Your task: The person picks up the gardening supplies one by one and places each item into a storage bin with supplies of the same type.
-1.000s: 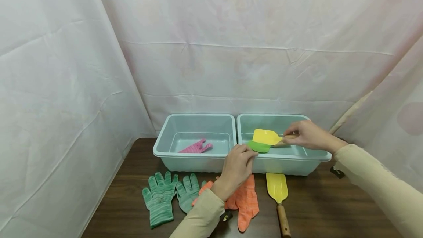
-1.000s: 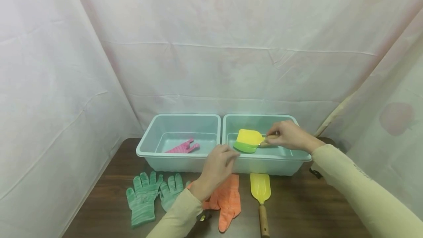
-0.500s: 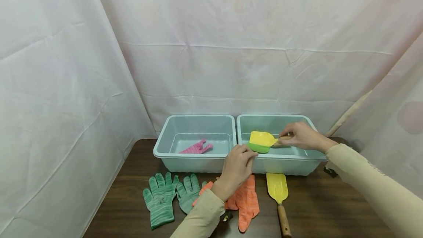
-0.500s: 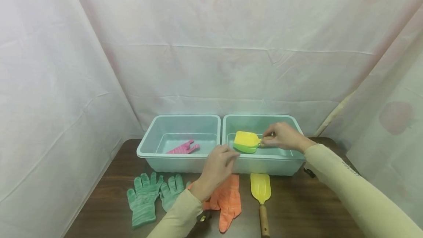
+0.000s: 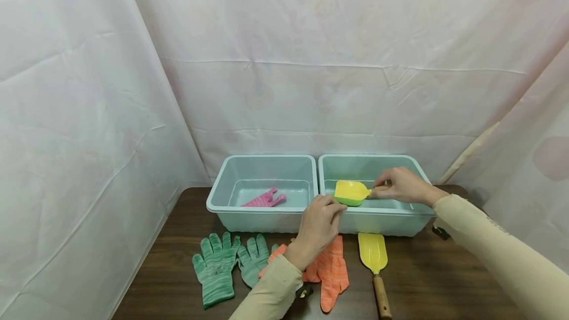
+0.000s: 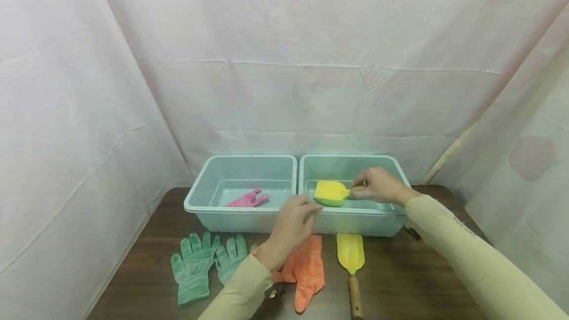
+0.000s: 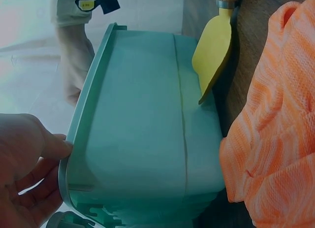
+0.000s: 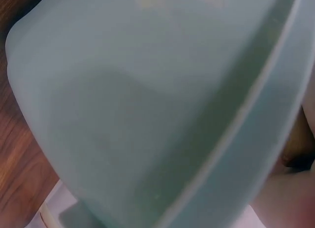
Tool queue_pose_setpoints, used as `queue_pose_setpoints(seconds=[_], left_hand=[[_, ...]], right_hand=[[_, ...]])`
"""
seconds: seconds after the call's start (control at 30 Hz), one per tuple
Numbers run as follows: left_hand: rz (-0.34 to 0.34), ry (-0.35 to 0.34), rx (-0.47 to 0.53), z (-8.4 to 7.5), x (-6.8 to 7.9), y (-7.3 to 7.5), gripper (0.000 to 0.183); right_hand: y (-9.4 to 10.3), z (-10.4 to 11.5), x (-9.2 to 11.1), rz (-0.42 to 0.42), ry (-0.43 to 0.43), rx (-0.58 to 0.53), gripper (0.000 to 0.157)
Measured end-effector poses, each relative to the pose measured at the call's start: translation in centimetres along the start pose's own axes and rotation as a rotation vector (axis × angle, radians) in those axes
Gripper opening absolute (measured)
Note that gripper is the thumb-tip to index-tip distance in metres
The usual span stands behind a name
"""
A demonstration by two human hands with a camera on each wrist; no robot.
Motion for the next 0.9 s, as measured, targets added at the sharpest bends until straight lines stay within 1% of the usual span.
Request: queue_pose_setpoints(seconds=[0.1,0.33,0.47,0.7,0.9], left_hand=[[-0.007,-0.006,-0.001,-0.1,0.0,0.1,0.016],[-0.002,-0.013,-0.013,-0.1,0.0,0.0,0.016],[-0.002,-0.011,-0.01,-0.1,0.0,-0.1,0.016],[-0.006,-0.011,-0.012,-0.1,-0.2,0.0,0.016],[-0.012,-0.013,-0.013,-0.2,-0.2,0.1,0.015]], right_hand=[[-0.3,0.0,-0.1,0.012,0.01,-0.007,0.011],[-1.3,-0.3,-0.2,0.063,-0.021,-0.018,0.013],[-1.5,-0.3,-0.2,0.069,-0.008,-0.022,0.014],[-1.8,-0.6,-0.2,0.067,-0.017,-0.024,0.013],[-2.0,-0.8,-0.3,0.066,-0.016,-0.015,0.016]])
Point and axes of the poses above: each hand's wrist, its own x-axis away from the middle knuckle, its own y-axis out of the back of the hand, z = x × y, the point moved 8 cm from there along -x, towards the middle knuckle, and after that the axes turned 15 degrees about -y, right-handed, at the moved point
